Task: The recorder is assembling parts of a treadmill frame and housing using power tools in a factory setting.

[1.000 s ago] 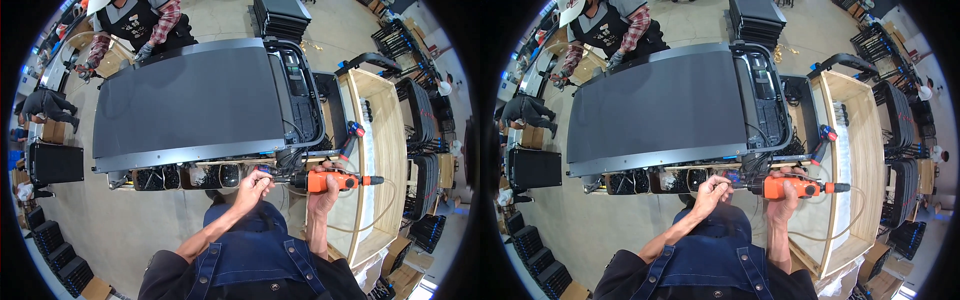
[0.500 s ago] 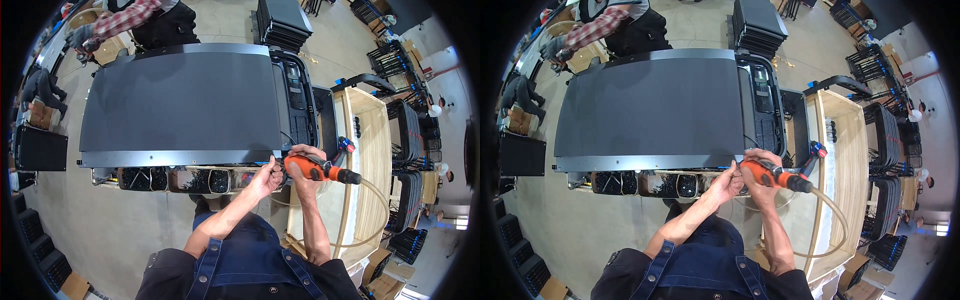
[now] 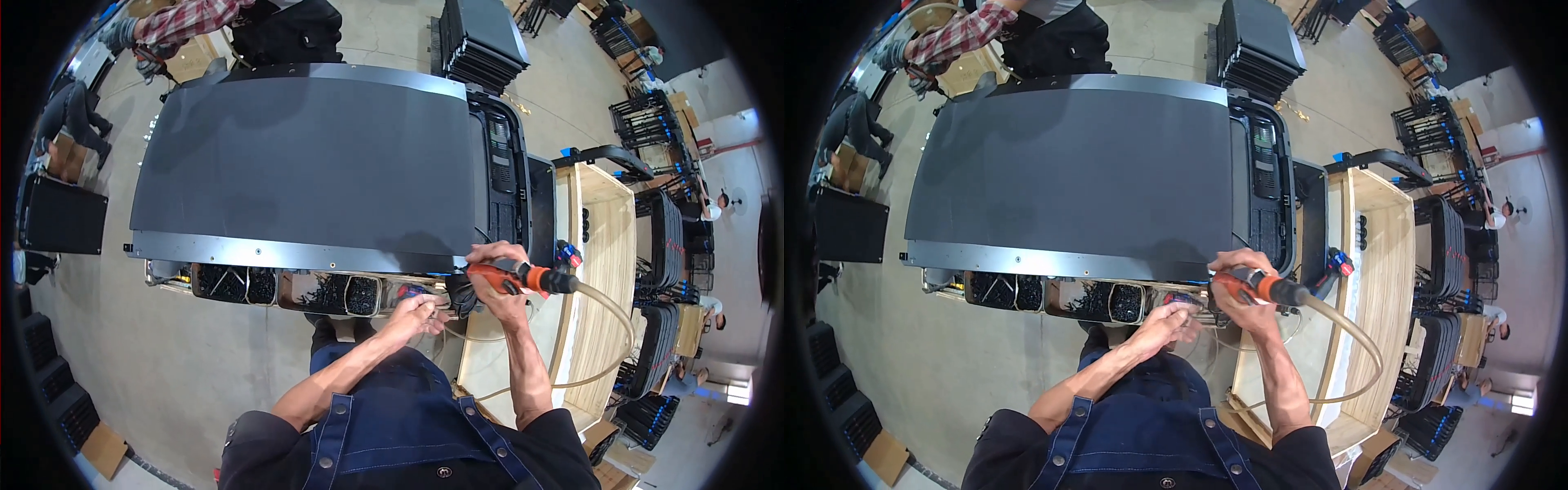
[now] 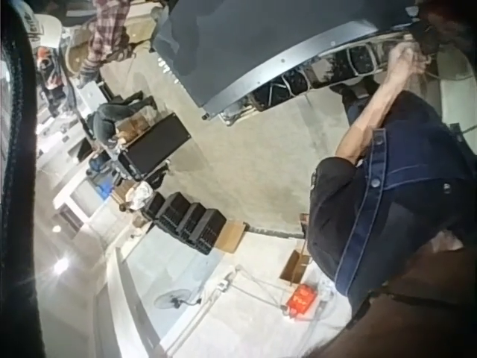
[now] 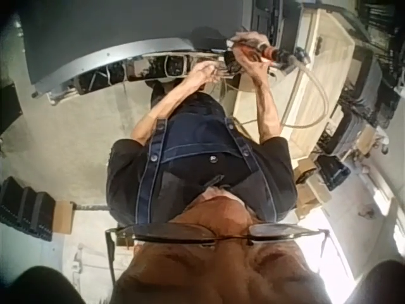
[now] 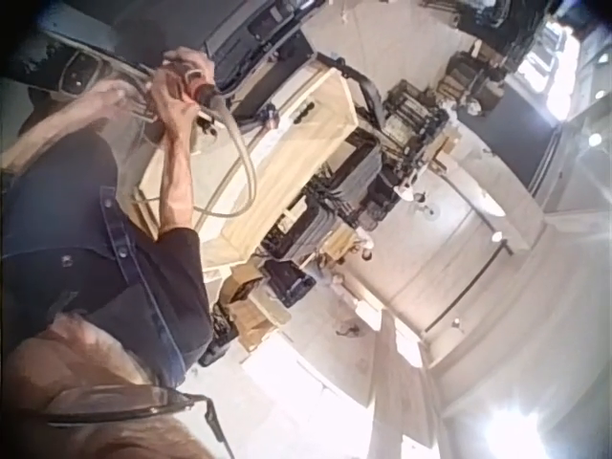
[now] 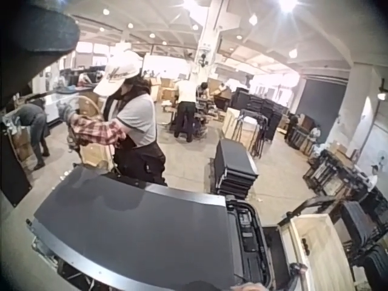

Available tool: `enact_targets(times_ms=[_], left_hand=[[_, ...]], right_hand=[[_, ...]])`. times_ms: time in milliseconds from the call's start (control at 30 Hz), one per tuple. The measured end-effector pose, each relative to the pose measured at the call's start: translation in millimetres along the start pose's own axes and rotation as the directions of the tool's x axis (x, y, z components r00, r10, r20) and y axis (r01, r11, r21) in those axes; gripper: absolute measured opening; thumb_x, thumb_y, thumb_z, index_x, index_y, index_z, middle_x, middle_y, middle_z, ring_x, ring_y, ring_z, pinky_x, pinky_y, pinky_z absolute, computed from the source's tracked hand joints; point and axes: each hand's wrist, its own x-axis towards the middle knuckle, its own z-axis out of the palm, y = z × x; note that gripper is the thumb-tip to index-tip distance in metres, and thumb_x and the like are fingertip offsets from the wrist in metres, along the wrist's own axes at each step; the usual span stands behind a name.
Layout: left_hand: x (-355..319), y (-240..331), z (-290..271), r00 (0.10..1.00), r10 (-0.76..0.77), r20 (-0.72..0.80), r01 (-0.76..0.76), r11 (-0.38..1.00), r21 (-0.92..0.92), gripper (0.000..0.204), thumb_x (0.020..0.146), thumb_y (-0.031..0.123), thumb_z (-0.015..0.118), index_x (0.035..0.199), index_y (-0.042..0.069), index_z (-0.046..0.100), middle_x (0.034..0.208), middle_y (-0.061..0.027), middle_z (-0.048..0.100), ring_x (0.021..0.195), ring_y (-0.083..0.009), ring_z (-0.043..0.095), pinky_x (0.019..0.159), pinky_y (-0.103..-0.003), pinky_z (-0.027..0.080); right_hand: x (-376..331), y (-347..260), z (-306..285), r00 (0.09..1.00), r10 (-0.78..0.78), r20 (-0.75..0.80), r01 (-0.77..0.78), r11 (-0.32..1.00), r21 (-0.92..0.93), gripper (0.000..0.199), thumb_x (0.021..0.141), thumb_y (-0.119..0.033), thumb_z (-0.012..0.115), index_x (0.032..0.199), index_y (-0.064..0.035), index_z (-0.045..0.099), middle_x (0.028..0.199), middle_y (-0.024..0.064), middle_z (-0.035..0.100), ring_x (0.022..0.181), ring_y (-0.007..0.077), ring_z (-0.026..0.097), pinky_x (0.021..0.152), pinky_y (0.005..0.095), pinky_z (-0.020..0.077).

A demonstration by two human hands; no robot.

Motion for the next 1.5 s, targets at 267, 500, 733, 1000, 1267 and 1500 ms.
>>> enact_targets(times_ms=[267,500,733,1000,1267,1500], left_hand=[[-13,7,-9,0.999,-0.038,-0.019,0.04,0.996,0.085,0.029,0.102,0.033,0.06,0.109,0.005,0.063,0.089,-0.0046,0.067,0.072,-0.0102,0.063,0.069,-0.026,0.054],[-13,14,-17,0.997,-0.043,-0.066,0.041,0.999,-0.03,0.03,0.097,0.028,0.07,0.113,0.003,0.067,0.094,-0.0041,0.07,0.079,-0.01,0.065,0.07,-0.024,0.053],[-6,26,-15,0.996,-0.089,0.028,0.086,0.993,0.086,0.039,0.096,0.026,0.071,0.122,-0.001,0.064,0.101,-0.0068,0.072,0.085,-0.0124,0.068,0.073,-0.024,0.051],[-12,38,-15,0.999,-0.028,0.037,0.024,0.995,0.092,0.037,0.099,0.025,0.066,0.124,-0.002,0.06,0.107,-0.0111,0.068,0.093,-0.0166,0.067,0.084,-0.03,0.056],[-29,38,-22,0.992,0.123,0.029,-0.118,0.983,-0.138,0.029,0.1,0.024,0.064,0.12,0.003,0.061,0.103,-0.0081,0.068,0.092,-0.0156,0.067,0.084,-0.03,0.056],[-47,30,-13,0.984,0.176,0.016,-0.167,0.957,-0.238,0.025,0.098,0.02,0.066,0.116,0.003,0.063,0.098,-0.0071,0.069,0.088,-0.0169,0.068,0.079,-0.029,0.057]], right_hand=[[-1,-9,-4,0.999,0.028,-0.018,-0.027,0.999,0.026,0.045,0.074,0.012,0.071,0.113,-0.0009,0.054,0.106,0.0174,0.069,0.094,0.0246,0.07,0.084,0.0347,0.0575],[-35,-3,7,0.924,0.021,-0.382,0.029,0.992,0.125,0.048,0.08,0.007,0.071,0.119,-0.0053,0.046,0.109,0.0197,0.065,0.096,0.0286,0.069,0.091,0.0454,0.0573],[-26,4,11,0.966,-0.027,-0.257,0.037,0.999,0.034,0.042,0.079,0.005,0.07,0.112,-0.0047,0.046,0.1,0.0172,0.066,0.097,0.0313,0.068,0.102,0.0573,0.0492],[-14,-28,9,0.966,0.2,-0.166,-0.175,0.973,0.152,0.052,0.077,0.009,0.072,0.123,-0.0044,0.05,0.122,0.0191,0.062,0.113,0.0309,0.064,0.103,0.0455,0.0507],[-46,-57,-4,0.873,0.308,-0.378,-0.035,0.814,0.58,0.052,0.076,-0.009,0.076,0.123,-0.0094,0.053,0.114,0.012,0.061,0.105,0.0302,0.063,0.106,0.0582,0.0443],[-64,-52,1,0.866,0.397,-0.304,-0.04,0.661,0.749,0.053,0.079,-0.011,0.074,0.127,-0.0098,0.052,0.118,0.0089,0.06,0.107,0.0268,0.063,0.111,0.0586,0.0405]])
